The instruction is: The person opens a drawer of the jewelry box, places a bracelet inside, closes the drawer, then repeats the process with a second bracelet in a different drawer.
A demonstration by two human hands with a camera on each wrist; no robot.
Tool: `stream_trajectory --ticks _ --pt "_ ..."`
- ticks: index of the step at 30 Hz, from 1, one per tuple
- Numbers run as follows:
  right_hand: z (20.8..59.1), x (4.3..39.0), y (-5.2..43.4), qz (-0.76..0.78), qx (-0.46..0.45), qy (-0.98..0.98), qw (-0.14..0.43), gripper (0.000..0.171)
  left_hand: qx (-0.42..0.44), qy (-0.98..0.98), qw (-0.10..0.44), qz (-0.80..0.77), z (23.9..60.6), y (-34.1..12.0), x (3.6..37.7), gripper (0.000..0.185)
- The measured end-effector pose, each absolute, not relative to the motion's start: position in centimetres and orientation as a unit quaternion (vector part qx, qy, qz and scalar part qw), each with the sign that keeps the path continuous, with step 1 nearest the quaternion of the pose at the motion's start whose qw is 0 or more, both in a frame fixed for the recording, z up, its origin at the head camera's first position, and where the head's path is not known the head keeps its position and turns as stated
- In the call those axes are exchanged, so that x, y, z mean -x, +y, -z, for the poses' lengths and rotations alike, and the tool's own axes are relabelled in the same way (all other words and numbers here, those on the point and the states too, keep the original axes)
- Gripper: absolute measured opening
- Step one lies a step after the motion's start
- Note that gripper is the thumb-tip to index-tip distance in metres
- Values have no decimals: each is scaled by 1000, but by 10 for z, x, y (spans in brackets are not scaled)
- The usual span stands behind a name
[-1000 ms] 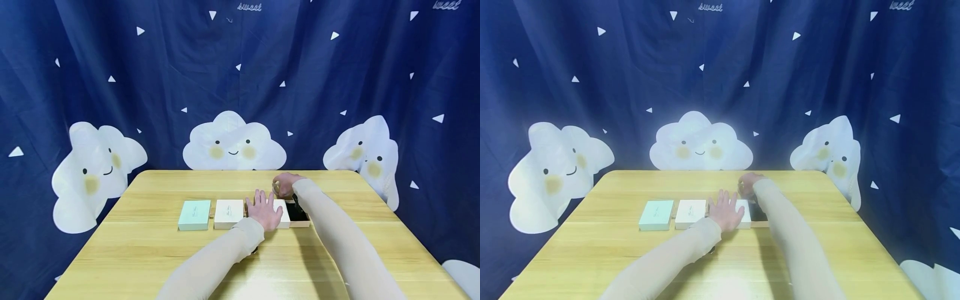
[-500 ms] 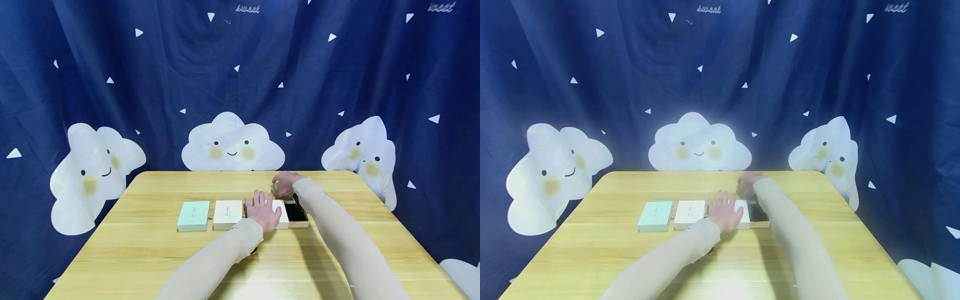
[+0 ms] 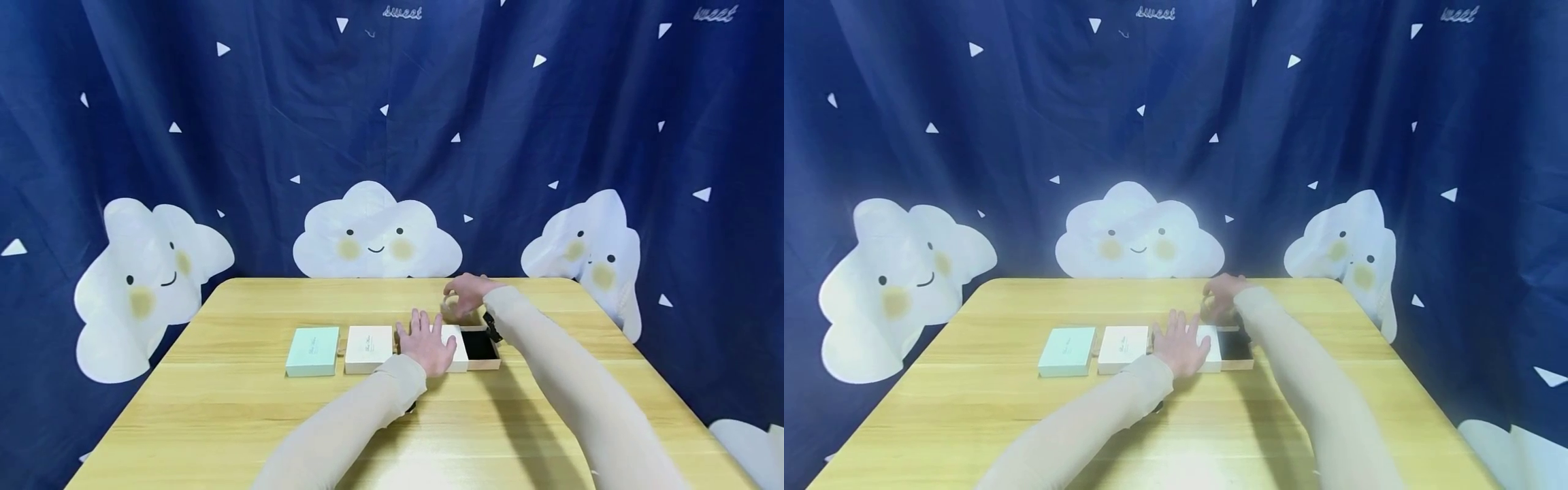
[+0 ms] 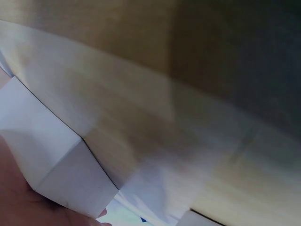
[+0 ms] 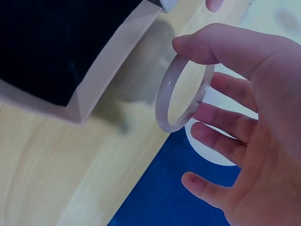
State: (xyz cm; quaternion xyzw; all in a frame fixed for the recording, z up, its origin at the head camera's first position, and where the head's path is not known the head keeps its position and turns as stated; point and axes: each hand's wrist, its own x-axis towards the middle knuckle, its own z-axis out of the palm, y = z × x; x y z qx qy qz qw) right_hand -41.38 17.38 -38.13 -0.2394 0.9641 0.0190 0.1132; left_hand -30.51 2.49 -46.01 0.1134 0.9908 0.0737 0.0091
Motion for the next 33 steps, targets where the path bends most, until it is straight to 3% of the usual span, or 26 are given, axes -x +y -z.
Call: stream_trajectory --ticks 7,25,33 --pt "370 402 177 -24 262 959 103 47 -113 991 15 -70 462 24 307 69" --pt "356 372 185 -49 285 953 92 48 -113 991 12 -71 467 26 312 70" --pt "356 360 190 -55 297 949 94 56 -113 990 14 -77 467 26 311 69"
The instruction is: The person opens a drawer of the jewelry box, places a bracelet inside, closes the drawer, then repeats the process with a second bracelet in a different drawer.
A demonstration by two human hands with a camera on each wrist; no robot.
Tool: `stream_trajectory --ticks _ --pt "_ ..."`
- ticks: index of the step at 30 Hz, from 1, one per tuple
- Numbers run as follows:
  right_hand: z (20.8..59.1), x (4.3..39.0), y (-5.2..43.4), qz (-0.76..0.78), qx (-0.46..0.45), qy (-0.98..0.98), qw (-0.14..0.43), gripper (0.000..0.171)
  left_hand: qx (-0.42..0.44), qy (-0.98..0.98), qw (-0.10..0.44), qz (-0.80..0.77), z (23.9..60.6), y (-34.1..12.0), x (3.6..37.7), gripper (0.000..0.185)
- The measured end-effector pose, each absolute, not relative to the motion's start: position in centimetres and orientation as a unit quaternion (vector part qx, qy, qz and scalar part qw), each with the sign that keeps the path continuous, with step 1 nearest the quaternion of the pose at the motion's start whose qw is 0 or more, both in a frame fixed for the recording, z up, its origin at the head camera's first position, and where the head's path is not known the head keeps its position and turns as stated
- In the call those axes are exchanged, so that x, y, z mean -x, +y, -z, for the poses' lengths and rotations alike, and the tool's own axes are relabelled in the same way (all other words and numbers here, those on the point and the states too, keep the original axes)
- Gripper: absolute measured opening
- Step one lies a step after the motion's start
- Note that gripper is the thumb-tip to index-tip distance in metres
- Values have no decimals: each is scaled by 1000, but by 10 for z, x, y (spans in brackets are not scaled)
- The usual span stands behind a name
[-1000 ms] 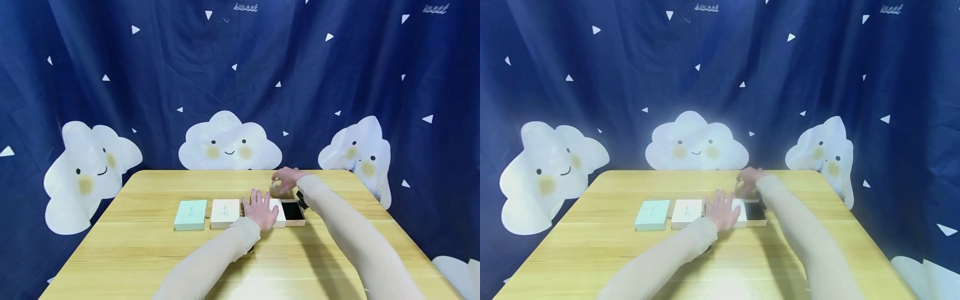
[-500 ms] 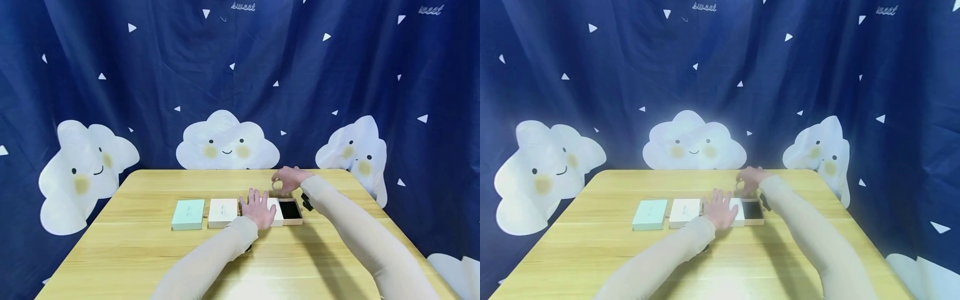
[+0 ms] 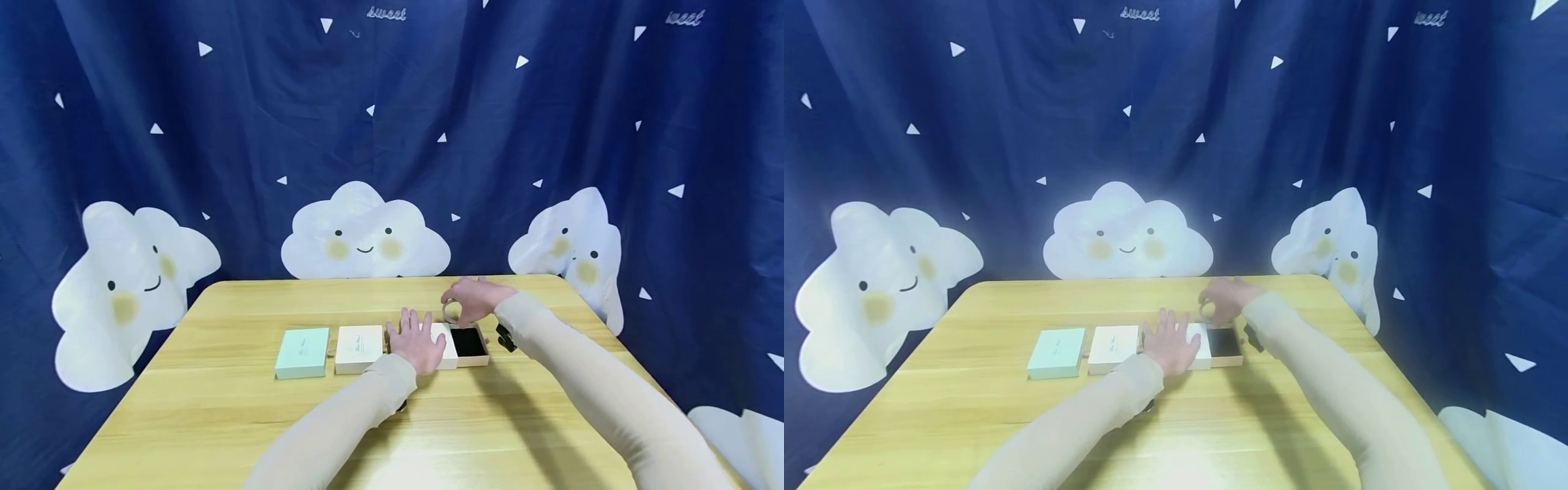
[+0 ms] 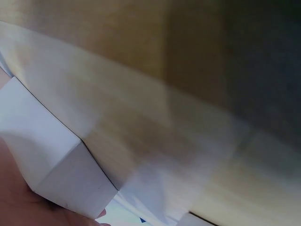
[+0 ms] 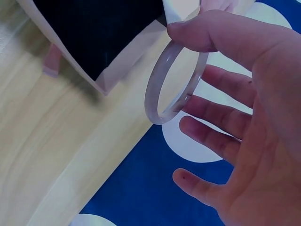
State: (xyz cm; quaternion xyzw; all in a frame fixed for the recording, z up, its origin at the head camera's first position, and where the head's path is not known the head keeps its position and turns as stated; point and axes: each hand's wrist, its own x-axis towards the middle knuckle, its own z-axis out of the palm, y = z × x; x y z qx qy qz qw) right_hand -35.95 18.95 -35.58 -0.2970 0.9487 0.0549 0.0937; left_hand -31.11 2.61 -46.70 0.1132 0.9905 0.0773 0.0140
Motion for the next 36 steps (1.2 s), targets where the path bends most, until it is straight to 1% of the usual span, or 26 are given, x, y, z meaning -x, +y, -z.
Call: stream_trajectory --ticks 7,18,25,31,36 --pt "359 353 194 -49 280 952 110 60 -116 990 4 -78 461 25 306 68" --pt "359 336 197 -63 294 948 105 60 -118 990 0 -79 462 25 307 68" --pt "364 331 202 -78 305 944 95 58 -118 990 0 -78 463 25 308 69" --pt "371 330 207 -77 302 945 94 58 -118 990 -7 -80 465 25 308 68" --pt "375 329 209 -76 298 947 94 55 -117 990 -9 -81 465 26 309 67"
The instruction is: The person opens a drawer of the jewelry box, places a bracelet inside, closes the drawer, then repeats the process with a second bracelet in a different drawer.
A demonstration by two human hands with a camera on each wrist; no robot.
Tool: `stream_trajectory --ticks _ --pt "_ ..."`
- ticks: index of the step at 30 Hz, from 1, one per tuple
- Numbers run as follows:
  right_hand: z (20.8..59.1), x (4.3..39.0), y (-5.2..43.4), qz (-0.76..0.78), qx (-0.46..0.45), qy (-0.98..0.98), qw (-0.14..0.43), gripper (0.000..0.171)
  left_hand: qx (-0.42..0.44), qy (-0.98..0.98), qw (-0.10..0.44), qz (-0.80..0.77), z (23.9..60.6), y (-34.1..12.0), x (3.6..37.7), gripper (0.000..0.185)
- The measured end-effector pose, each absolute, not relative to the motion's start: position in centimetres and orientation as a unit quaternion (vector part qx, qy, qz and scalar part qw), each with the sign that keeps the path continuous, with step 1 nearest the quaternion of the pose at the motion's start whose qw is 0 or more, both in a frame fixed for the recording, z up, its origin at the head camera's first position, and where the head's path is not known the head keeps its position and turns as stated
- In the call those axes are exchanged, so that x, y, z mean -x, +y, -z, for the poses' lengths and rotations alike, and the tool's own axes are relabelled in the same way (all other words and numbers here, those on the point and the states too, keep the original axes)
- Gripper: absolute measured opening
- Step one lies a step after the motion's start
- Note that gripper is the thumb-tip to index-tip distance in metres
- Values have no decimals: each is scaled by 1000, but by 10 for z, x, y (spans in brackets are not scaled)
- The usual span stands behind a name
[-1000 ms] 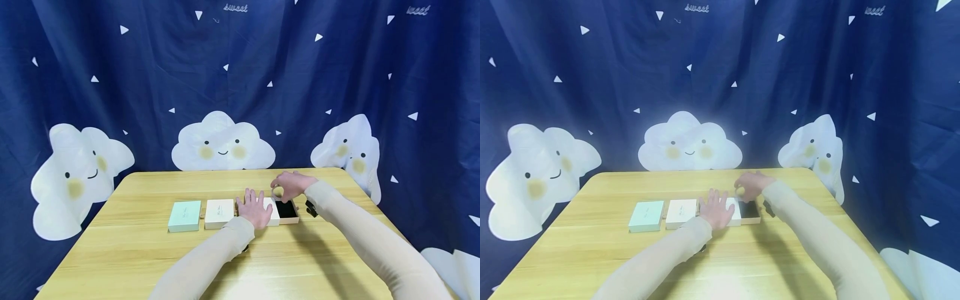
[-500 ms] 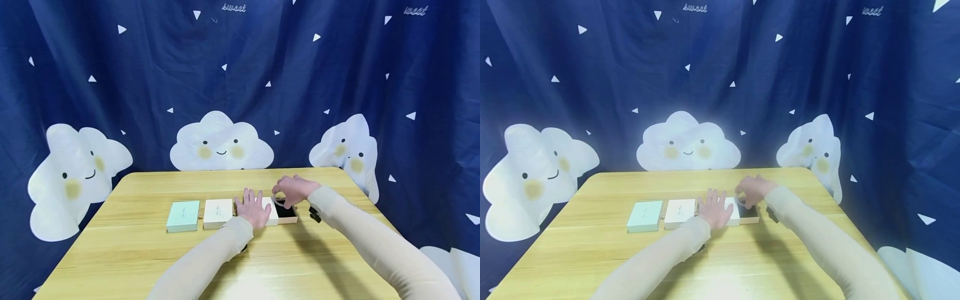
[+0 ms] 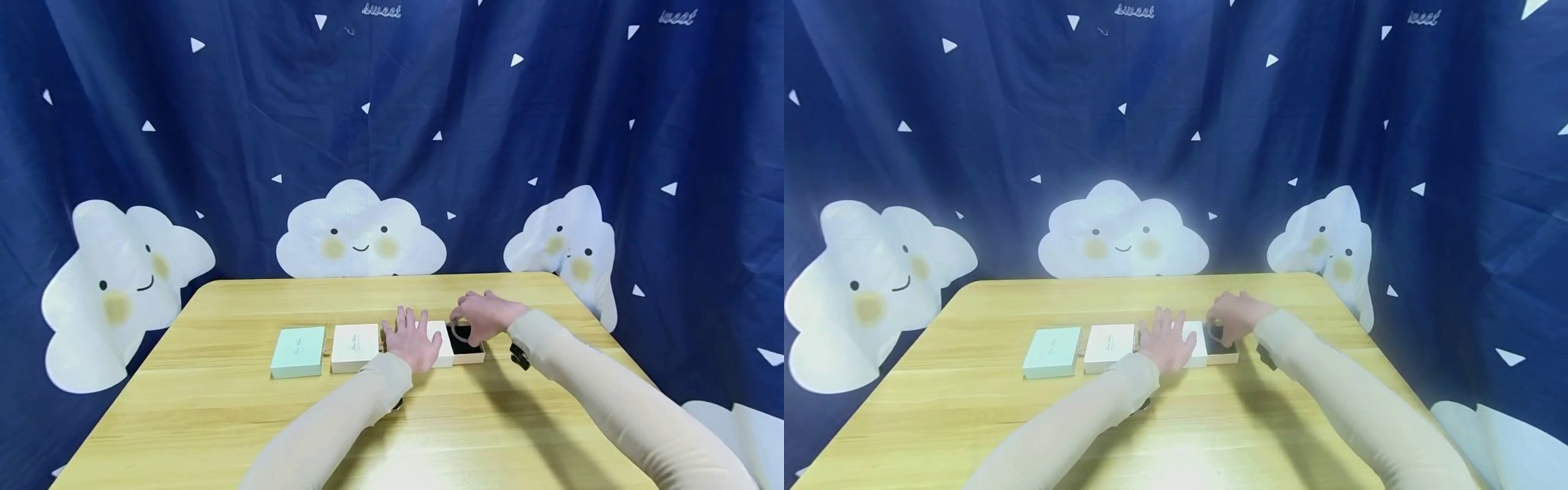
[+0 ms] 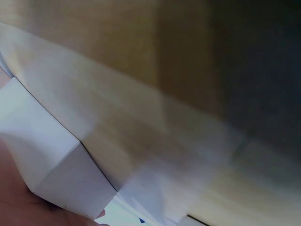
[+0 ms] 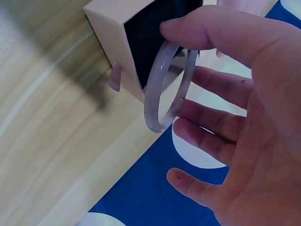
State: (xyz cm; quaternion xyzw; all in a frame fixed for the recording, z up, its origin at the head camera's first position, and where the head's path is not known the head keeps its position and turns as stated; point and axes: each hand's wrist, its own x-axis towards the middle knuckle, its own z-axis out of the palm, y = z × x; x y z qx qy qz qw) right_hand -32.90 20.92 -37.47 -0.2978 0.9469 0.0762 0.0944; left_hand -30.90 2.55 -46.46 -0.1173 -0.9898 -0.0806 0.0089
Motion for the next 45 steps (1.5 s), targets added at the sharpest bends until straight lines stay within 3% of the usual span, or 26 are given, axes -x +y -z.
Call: stream_trajectory --ticks 31,45 --pt "382 328 200 -78 291 950 81 63 116 -989 1 90 457 21 309 68" --pt "382 321 196 -73 299 950 60 51 121 -989 0 88 459 23 304 68"
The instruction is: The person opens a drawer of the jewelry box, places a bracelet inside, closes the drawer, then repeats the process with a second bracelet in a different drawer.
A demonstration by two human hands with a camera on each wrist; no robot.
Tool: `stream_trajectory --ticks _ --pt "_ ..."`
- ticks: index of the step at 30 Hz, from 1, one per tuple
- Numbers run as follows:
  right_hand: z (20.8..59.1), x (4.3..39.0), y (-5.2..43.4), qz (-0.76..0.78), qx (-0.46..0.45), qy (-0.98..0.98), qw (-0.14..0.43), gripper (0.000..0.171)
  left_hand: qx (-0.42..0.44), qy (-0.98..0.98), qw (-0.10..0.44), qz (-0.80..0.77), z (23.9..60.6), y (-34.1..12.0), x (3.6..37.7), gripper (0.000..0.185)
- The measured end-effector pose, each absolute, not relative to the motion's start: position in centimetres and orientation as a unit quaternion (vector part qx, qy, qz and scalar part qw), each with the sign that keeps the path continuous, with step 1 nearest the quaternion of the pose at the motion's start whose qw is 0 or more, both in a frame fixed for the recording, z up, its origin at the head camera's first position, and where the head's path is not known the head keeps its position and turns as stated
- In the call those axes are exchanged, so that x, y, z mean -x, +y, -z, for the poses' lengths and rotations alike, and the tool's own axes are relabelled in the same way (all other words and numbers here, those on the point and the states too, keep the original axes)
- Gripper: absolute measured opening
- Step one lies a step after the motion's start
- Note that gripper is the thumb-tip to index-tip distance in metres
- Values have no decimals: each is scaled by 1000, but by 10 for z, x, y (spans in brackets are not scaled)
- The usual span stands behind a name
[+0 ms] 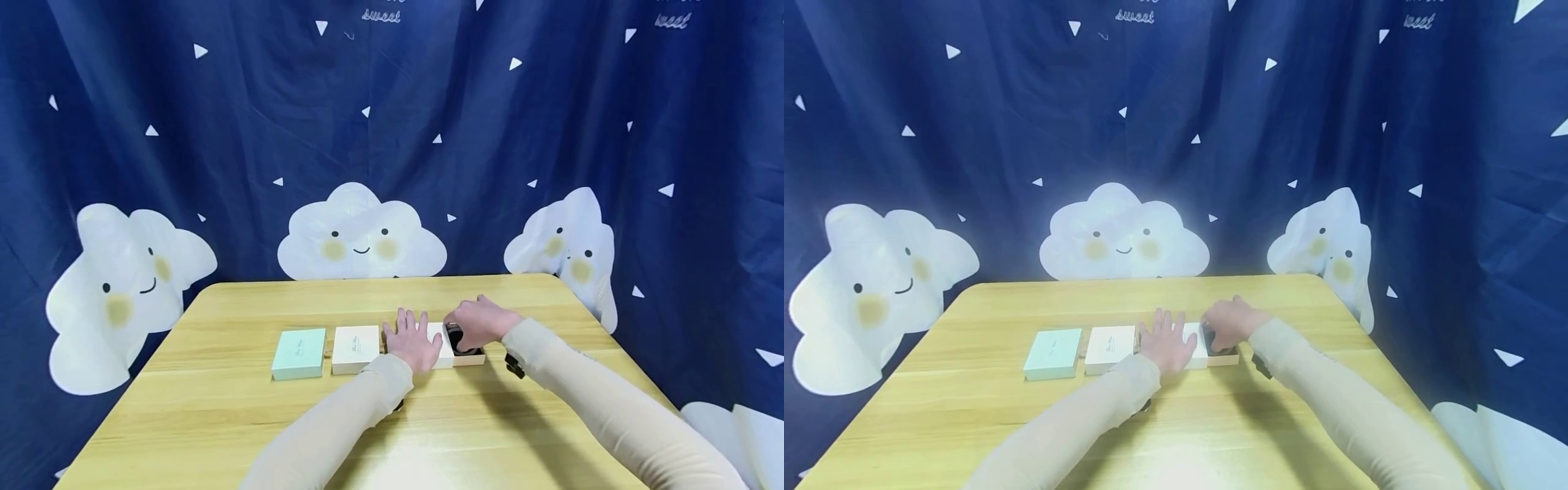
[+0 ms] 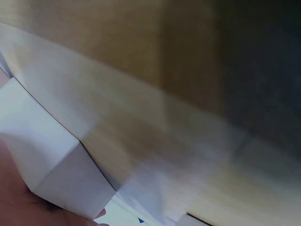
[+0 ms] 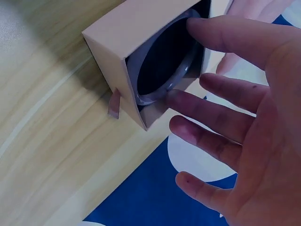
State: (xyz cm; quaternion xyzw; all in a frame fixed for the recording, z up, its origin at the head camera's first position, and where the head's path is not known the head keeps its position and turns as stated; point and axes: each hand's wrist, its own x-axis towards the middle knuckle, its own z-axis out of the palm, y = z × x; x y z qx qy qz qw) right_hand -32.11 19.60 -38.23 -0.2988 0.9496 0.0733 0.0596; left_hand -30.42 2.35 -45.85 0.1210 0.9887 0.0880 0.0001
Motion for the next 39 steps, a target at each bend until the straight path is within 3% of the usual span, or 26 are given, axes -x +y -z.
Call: stream_trajectory --ticks 6,19,39 --pt "383 320 196 -51 303 950 61 45 -118 990 -1 -83 464 25 306 68" --pt "380 318 212 -15 292 954 61 48 -114 990 4 -77 466 26 309 69" --pt "388 311 244 11 258 961 99 83 -124 988 4 -88 460 23 304 69"
